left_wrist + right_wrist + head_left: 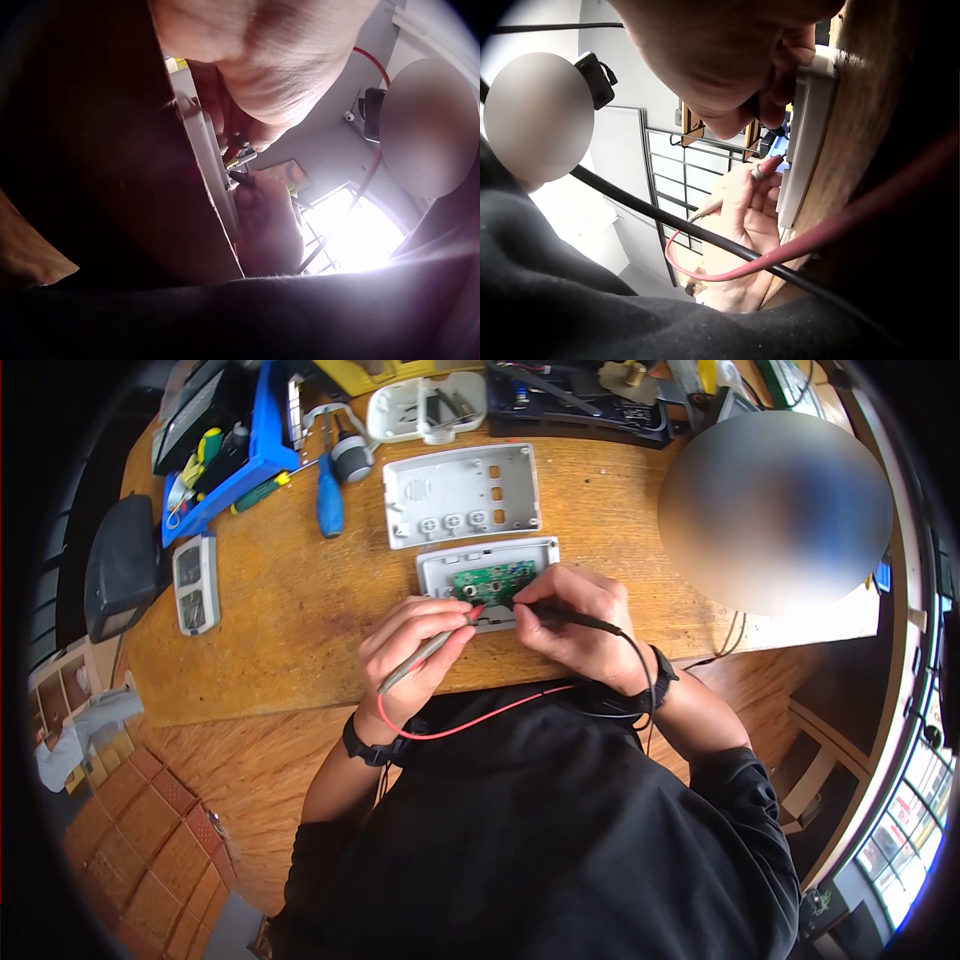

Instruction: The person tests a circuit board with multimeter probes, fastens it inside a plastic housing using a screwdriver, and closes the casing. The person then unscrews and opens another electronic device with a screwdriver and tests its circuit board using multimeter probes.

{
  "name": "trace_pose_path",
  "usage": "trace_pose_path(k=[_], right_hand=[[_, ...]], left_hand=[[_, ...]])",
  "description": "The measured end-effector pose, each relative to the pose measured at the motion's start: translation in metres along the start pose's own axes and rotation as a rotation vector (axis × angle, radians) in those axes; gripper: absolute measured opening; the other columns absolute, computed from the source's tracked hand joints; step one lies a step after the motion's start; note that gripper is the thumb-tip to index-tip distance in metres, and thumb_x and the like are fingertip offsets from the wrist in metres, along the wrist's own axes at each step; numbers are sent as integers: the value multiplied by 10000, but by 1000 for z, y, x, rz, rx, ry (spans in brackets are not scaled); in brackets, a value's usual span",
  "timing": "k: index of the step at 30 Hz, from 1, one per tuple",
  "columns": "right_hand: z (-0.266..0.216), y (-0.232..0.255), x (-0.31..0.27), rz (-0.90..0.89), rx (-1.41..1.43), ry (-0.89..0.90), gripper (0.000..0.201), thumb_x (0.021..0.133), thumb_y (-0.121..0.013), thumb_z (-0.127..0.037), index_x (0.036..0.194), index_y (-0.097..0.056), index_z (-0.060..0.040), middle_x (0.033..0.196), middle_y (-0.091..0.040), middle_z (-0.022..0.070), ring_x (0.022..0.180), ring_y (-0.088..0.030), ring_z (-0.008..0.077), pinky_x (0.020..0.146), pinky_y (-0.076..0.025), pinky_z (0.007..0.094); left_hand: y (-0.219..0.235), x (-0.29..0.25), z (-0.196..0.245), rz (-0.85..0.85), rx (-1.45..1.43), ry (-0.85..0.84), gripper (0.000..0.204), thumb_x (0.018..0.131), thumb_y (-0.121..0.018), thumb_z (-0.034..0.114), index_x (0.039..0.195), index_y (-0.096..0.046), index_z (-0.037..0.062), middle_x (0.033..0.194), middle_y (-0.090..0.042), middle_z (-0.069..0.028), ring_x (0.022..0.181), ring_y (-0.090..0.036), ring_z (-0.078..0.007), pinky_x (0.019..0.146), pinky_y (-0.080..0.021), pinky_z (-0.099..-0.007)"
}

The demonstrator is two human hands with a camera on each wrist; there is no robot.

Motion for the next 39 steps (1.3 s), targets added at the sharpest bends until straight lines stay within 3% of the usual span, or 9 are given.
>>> trace_pose_path(k=[12, 17, 24, 29, 34, 39], right_hand=[[-3, 2, 0, -22, 8, -13, 136, 890, -860, -58, 955, -743, -34, 824, -734, 112, 749, -755, 270, 679, -601, 360], [-1, 8, -9, 63, 21, -45, 136, 874, -856, -55, 934, -736, -35, 793, -725, 101, 683, -737, 203, 630, -581, 317], [-4, 6, -8, 42, -9, -83, 133, 870, -846, -39, 915, -721, -31, 799, -728, 114, 694, -740, 232, 640, -587, 334], [0, 4, -9, 55, -32, -13, 140, 876, -836, -28, 933, -708, -31, 801, -719, 132, 700, -738, 273, 647, -588, 361], [-3, 7, -7, 50, -36, -21, 138, 882, -835, -30, 937, -708, -32, 799, -722, 130, 699, -741, 265, 645, -588, 358], [-2, 6, -9, 93, 30, -99, 123, 893, -838, -38, 946, -727, -30, 801, -741, 122, 681, -751, 231, 629, -589, 342]], left_hand=[[0, -1, -3, 13, 52, -4, 244, 859, -907, -35, 1050, -759, 2, 1065, -831, -148, 942, -809, -305, 838, -643, -382], [-1, -2, -3, 7, 19, -7, 229, 877, -877, -79, 1058, -750, -21, 1076, -823, -189, 961, -804, -316, 853, -641, -389], [0, -2, -1, 1, 46, -8, 206, 887, -876, -64, 1047, -751, -23, 1073, -825, -189, 953, -807, -312, 847, -644, -389], [-12, 6, 8, 11, 8, -30, 230, 867, -894, -45, 1041, -750, -1, 1077, -829, -153, 957, -816, -307, 836, -648, -381], [-16, 9, 8, 19, -44, 10, 190, 916, -869, -33, 1061, -747, -23, 1092, -826, -195, 979, -816, -309, 853, -649, -375], [-19, 12, 2, 44, 16, 35, 200, 906, -875, -33, 1058, -747, -14, 1105, -829, -171, 984, -816, -301, 859, -649, -375]])
Point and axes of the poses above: each hand's wrist, its own x-axis towards the middle knuckle, its own y-axis out of the back of the hand, z = x × y, the point moved 1 cm from there along x, towards the middle knuckle
